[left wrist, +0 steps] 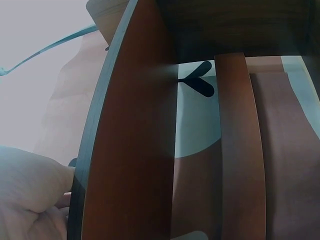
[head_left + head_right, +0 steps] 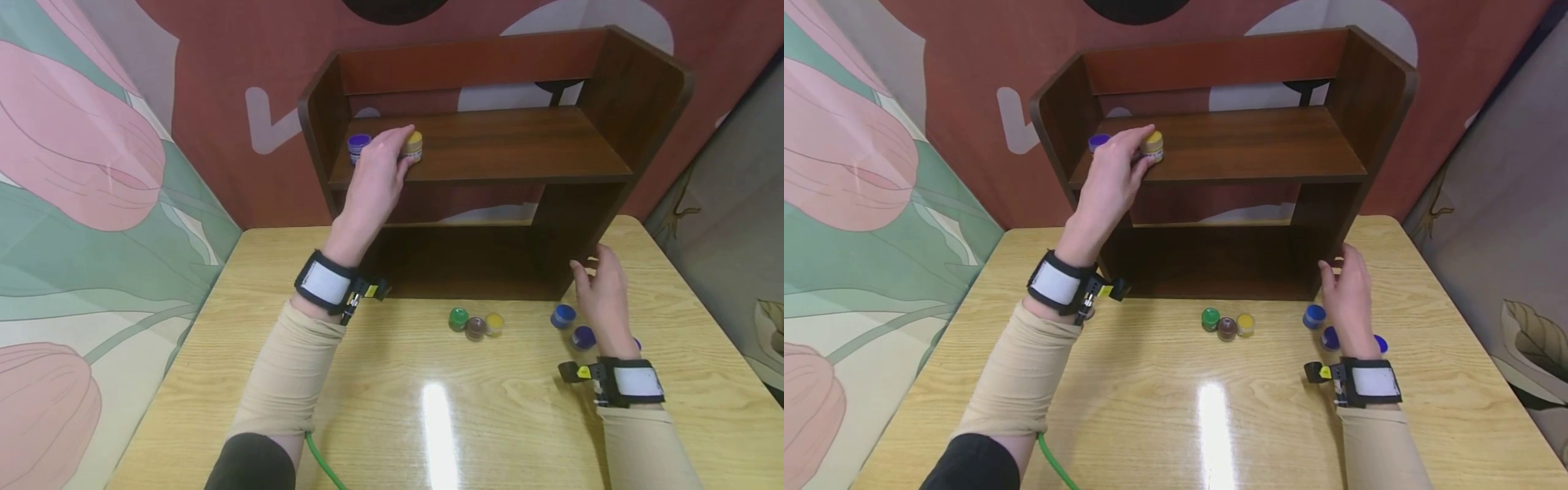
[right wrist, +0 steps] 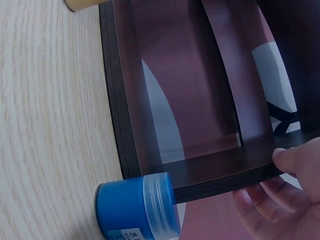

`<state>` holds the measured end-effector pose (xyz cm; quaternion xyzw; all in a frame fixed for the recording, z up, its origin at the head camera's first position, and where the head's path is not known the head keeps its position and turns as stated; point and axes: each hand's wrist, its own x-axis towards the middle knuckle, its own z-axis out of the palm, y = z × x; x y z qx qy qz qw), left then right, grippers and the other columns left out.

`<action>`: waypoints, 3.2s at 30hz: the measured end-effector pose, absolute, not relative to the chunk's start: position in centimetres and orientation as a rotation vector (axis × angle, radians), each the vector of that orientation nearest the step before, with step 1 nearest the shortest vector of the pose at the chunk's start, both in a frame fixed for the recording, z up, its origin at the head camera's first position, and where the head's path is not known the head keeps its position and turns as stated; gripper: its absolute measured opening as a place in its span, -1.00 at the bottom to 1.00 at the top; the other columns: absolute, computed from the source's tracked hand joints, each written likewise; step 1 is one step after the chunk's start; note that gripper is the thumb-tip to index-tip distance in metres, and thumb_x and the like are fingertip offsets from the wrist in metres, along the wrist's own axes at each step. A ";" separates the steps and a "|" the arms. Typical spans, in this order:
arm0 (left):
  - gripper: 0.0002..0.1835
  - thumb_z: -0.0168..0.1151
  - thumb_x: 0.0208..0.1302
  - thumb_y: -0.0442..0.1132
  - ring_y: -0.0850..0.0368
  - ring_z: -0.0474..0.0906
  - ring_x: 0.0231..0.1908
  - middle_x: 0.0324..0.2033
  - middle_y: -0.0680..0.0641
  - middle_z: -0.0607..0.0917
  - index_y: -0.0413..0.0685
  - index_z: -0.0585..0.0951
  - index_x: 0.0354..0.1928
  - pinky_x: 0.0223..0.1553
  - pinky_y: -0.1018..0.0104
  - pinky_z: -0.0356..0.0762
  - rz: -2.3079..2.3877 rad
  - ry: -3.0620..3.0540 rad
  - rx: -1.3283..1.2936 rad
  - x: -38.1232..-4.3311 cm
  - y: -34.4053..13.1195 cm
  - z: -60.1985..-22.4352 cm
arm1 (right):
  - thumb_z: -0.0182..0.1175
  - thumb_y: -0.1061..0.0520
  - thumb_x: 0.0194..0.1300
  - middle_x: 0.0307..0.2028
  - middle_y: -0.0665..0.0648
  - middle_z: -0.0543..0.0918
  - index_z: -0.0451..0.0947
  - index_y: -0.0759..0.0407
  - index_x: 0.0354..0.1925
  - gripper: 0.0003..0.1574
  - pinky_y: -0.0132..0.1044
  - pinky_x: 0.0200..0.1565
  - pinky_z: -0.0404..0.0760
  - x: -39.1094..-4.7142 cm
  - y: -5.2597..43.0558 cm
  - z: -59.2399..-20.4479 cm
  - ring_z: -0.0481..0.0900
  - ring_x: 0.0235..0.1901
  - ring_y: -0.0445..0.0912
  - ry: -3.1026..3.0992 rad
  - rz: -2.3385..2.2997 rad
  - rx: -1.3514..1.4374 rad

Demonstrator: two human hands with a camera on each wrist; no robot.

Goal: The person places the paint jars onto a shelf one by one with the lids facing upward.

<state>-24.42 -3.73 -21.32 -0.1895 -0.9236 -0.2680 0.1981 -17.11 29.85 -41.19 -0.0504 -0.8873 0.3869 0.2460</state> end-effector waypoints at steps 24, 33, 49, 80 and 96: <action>-0.44 0.17 0.35 -0.24 0.05 0.42 0.32 0.30 -0.14 0.53 -0.14 0.41 0.38 0.33 0.36 0.30 -0.742 -2.556 -0.542 -24.4 -3.7 -21.5 | -0.02 0.07 0.47 0.15 0.48 0.43 0.25 0.40 0.31 -0.41 0.29 0.00 0.53 -17.1 29.9 -41.2 0.46 0.10 0.36 -2.412 1.067 -0.129; -0.46 0.16 0.35 -0.24 0.04 0.41 0.32 0.30 -0.15 0.53 -0.15 0.42 0.37 0.35 0.36 0.28 -0.733 -2.547 -0.545 -24.3 -3.7 -21.5 | -0.02 0.08 0.48 0.16 0.48 0.44 0.24 0.39 0.32 -0.41 0.29 -0.02 0.54 -17.0 29.9 -41.2 0.46 0.09 0.35 -2.414 1.062 -0.122; -0.33 0.16 0.35 -0.21 0.09 0.33 0.38 0.37 -0.11 0.44 -0.08 0.24 0.48 0.36 0.38 0.24 -0.750 -2.589 -0.494 -24.1 -3.6 -21.4 | -0.02 0.07 0.48 0.15 0.48 0.44 0.24 0.39 0.32 -0.41 0.30 -0.01 0.53 -17.1 29.8 -41.2 0.45 0.10 0.36 -2.414 1.067 -0.124; -0.69 0.17 0.37 -0.19 -0.03 0.60 0.03 -0.02 -0.14 0.72 -0.16 0.66 0.05 0.17 0.24 0.52 -0.500 -2.101 -0.710 -19.9 -5.2 -24.2 | -0.02 0.06 0.47 0.16 0.47 0.44 0.24 0.38 0.33 -0.40 0.28 0.00 0.53 -17.3 30.1 -41.2 0.46 0.10 0.35 -2.410 1.069 -0.134; -0.71 0.28 0.27 -0.21 0.04 0.65 -0.07 -0.04 -0.06 0.73 -0.08 0.67 0.02 -0.06 0.23 0.61 -0.373 -2.320 -1.047 -18.1 -4.0 -30.5 | -0.01 0.08 0.47 0.13 0.48 0.45 0.26 0.42 0.29 -0.42 0.26 -0.02 0.53 -17.2 30.2 -41.0 0.47 0.09 0.35 -2.394 1.056 -0.138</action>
